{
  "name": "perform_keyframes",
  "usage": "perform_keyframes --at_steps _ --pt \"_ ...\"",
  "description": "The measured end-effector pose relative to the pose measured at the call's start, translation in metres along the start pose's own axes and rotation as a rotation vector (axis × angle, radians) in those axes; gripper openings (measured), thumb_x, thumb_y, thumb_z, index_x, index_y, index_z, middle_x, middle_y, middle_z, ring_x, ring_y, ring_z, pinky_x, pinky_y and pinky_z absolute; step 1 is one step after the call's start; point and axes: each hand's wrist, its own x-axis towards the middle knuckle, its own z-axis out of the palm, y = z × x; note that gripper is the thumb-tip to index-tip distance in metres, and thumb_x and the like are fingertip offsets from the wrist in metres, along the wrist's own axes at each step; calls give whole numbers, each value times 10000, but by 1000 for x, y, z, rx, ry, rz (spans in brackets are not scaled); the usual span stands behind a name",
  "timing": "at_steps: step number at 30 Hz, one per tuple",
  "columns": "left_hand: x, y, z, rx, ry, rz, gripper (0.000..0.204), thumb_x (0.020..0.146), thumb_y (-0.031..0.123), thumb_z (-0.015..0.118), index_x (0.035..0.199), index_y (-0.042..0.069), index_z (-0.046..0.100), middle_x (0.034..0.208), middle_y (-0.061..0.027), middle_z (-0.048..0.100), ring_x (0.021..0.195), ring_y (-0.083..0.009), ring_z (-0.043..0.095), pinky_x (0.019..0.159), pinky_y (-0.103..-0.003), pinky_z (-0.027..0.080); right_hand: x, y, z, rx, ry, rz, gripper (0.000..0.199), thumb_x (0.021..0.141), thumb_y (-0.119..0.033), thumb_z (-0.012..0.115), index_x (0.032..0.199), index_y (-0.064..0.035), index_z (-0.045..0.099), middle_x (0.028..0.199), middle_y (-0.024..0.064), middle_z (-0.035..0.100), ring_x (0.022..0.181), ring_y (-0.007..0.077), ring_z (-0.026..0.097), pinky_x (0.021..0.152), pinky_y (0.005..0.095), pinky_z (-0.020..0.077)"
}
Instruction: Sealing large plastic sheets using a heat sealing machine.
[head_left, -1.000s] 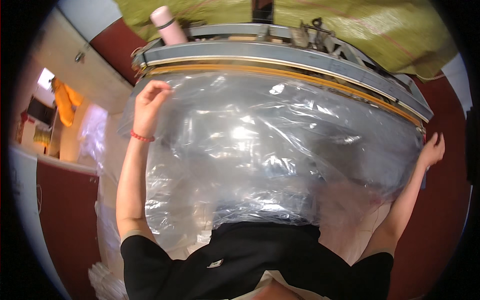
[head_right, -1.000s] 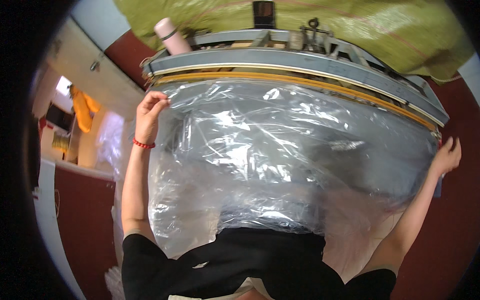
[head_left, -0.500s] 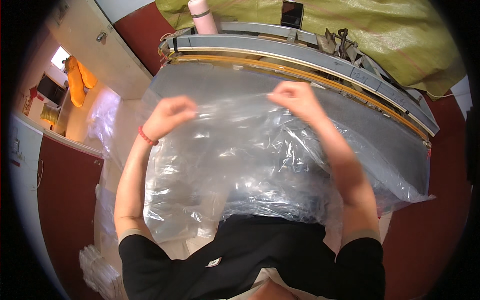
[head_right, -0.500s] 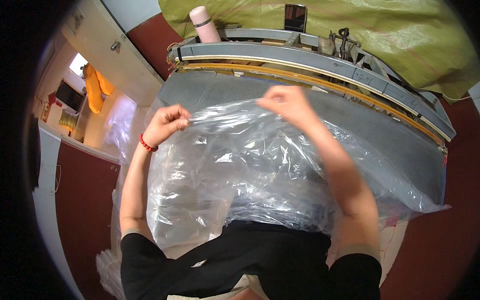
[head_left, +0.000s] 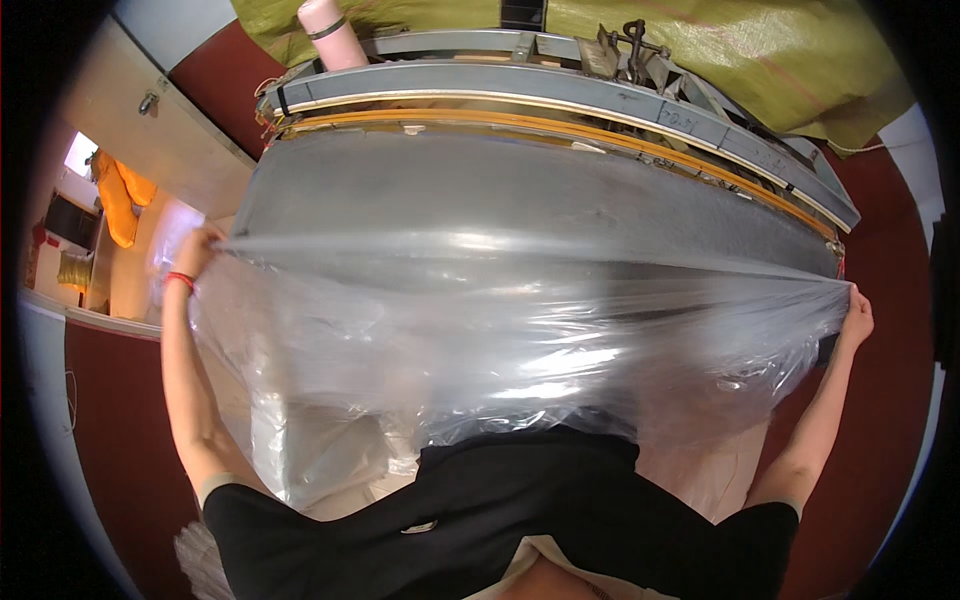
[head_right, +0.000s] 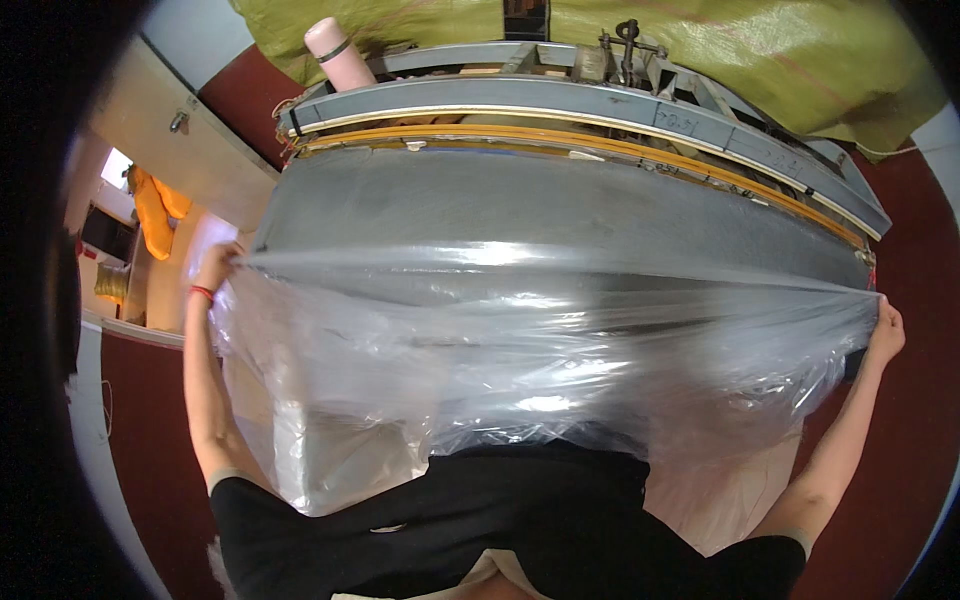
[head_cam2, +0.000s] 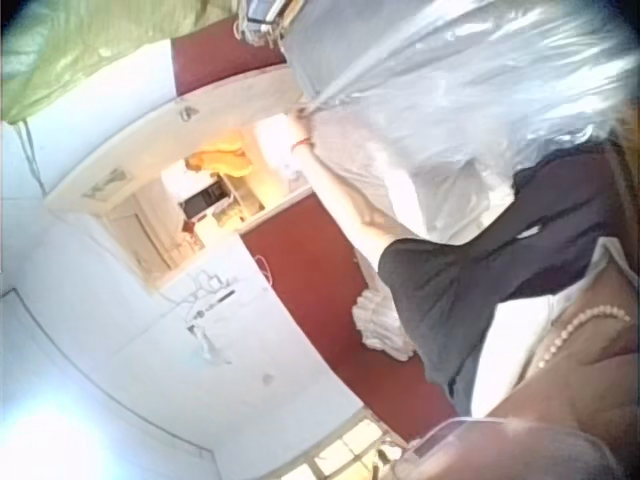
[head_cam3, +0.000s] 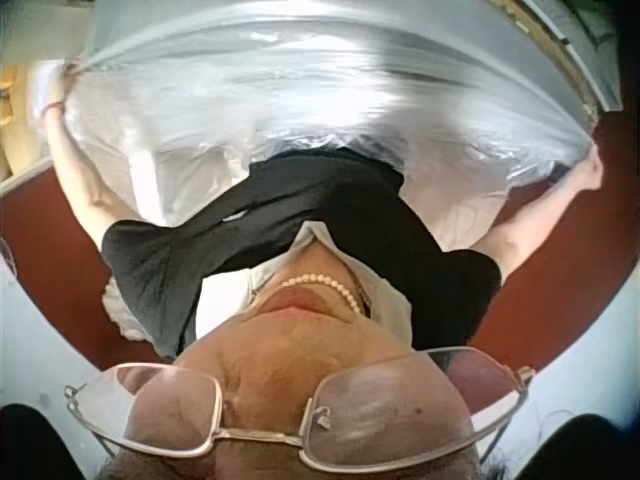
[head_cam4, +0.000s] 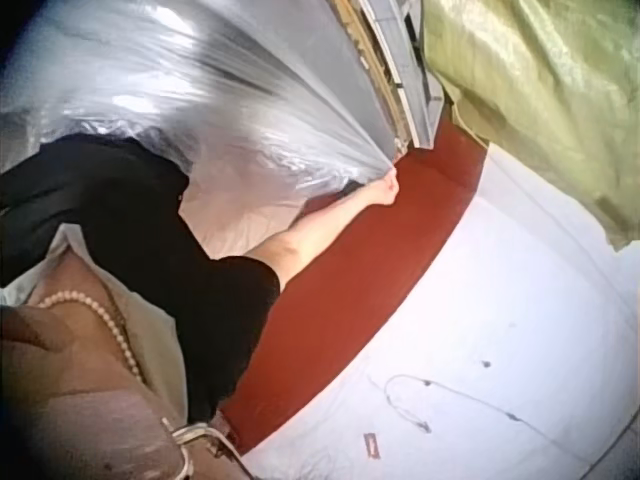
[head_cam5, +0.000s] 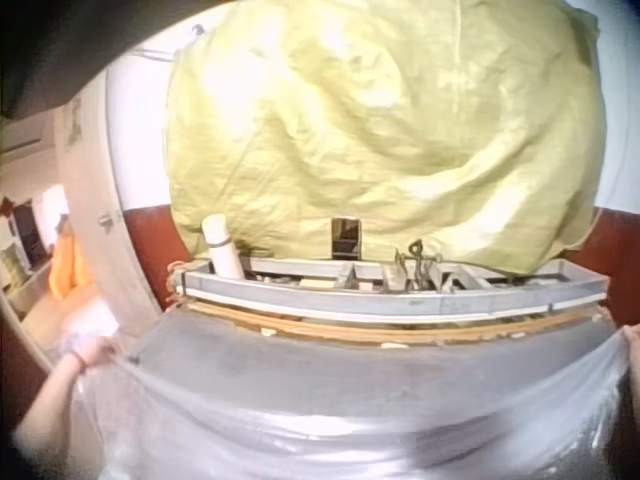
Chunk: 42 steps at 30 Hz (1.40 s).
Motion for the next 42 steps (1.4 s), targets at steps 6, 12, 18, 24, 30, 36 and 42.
perform_keyframes --at_steps 6,12,18,24,30,36,42 --pt "89 72 -45 114 1253 -192 185 750 118 587 887 -5 565 841 -90 592 750 -179 544 684 -290 433 8 41 -14 -379 181 173 404 691 -431 648 803 -43 632 718 75 619 657 176 550 631 314 427" --pt "128 33 103 -98 263 -181 601 813 335 540 1264 2 326 1314 -135 328 1217 -208 293 990 -298 232 6 51 -2 -679 34 313 328 723 -404 592 848 -105 635 892 114 617 836 299 577 718 386 435" --pt "142 7 95 -218 -49 -242 651 807 377 538 1323 109 247 1357 -169 236 1270 -250 199 1016 -317 174 -2 45 3 -952 134 343 343 738 -413 549 939 -142 610 964 113 596 914 309 557 747 411 447" --pt "204 185 66 138 -18 -174 318 769 285 619 886 -10 601 819 -122 632 723 -203 590 657 -303 455 6 53 -2 -543 186 273 328 646 -427 647 815 -146 652 828 81 633 790 237 600 695 351 448" --pt "128 569 101 -784 -459 549 126 814 168 565 829 50 605 669 39 521 573 -36 444 490 -177 361 9 87 6 -74 266 263 292 637 -333 695 758 -72 644 727 59 637 680 164 590 654 287 440" --pt "78 794 178 -700 -524 954 196 792 208 570 796 14 602 748 -65 615 670 -136 557 623 -284 444 10 82 14 37 284 218 271 652 -303 688 743 -53 635 693 58 629 632 155 575 623 279 434" --pt "59 833 161 -1423 -847 431 194 780 138 532 941 31 543 778 -83 600 634 -101 544 542 -216 411 10 86 7 48 289 196 272 639 -295 696 744 -51 634 687 69 629 625 170 579 615 287 437"
